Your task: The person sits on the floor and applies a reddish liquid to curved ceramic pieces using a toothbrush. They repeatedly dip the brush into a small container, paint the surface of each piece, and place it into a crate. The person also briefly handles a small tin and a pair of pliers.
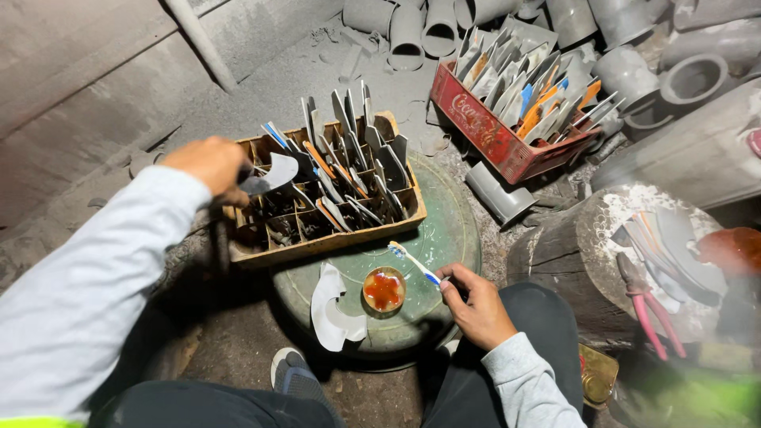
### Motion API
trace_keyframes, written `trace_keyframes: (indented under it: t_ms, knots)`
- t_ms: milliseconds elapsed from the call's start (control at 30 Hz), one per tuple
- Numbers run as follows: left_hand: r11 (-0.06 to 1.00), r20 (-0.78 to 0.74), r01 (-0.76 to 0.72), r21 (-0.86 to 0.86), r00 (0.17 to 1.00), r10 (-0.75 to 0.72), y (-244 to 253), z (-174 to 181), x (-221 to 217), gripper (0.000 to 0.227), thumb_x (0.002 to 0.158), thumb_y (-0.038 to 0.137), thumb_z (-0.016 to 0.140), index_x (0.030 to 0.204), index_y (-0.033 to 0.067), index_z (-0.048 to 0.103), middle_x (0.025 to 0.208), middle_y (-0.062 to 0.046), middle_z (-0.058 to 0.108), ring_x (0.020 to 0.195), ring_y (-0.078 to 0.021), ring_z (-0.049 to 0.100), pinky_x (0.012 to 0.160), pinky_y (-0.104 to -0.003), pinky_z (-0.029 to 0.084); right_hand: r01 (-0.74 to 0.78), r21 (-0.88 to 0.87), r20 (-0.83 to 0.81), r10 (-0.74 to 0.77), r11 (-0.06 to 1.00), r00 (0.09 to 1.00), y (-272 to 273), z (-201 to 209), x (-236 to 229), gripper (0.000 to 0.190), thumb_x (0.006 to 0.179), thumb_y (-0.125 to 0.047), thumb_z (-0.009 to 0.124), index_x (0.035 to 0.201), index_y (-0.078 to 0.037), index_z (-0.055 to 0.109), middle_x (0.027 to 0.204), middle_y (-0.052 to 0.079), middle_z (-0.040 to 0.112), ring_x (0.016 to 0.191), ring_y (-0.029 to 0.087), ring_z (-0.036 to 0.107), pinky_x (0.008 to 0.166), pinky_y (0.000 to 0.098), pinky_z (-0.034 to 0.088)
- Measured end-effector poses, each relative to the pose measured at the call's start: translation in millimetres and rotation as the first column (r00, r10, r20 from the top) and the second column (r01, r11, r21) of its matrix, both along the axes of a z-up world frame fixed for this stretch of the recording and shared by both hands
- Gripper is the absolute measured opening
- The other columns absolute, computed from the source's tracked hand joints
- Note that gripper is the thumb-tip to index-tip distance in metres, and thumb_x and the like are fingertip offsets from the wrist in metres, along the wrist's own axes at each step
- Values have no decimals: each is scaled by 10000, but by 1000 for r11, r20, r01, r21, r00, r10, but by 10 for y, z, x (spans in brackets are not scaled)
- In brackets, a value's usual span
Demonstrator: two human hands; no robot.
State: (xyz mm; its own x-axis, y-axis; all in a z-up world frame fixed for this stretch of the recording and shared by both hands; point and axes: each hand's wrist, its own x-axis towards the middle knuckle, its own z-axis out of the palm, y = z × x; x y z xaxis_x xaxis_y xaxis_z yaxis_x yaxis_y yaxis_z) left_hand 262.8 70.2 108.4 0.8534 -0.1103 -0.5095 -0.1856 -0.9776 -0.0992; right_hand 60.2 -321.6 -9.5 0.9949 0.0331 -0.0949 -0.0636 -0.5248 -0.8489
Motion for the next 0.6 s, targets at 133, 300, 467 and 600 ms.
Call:
trace_keyframes:
  t_ms: [133, 300, 467, 600]
  knots:
    - [1000, 45, -5, -21, 999, 6, -363, -35, 327, 360, 942, 154, 694, 1290, 61, 680, 1429, -207, 561, 1303, -396, 552, 1111, -474, 451, 0, -4, -22, 0, 1000, 1000, 34, 47, 3, 185, 941, -163, 638, 1073, -55, 710, 842, 80, 747, 784, 136, 681, 744, 307, 552]
    - [974, -14, 138, 177, 990, -138, -735, -410, 711, 384, 962, 150, 665, 1345, 126, 674, 1483, -145, 545, 1409, -371, 472, 1118, -527, 466, -13, 2, -60, 13, 1000, 998, 19, 81, 20, 195, 935, -159, 634, 1076, -55, 719, 839, 83, 755, 782, 141, 683, 749, 310, 555]
    - [941, -171, 189, 279, 975, -144, -779, -927, 1082, 484, 833, 265, 870, 1280, 126, 745, 1335, -144, 712, 1221, -337, 687, 1021, -443, 569, -42, 27, -72, 44, 999, 996, -3, 89, 12, 189, 936, -150, 637, 1073, -43, 712, 849, 73, 751, 797, 123, 667, 737, 306, 552]
    - [954, -288, 174, 245, 953, -100, -777, -1282, 1271, 412, 852, 321, 807, 1189, 86, 800, 1217, -143, 772, 1046, -331, 761, 891, -464, 613, -52, 46, -109, 57, 998, 992, 30, 149, 45, 186, 933, -147, 639, 1071, -48, 714, 782, 47, 725, 734, 93, 635, 672, 288, 535]
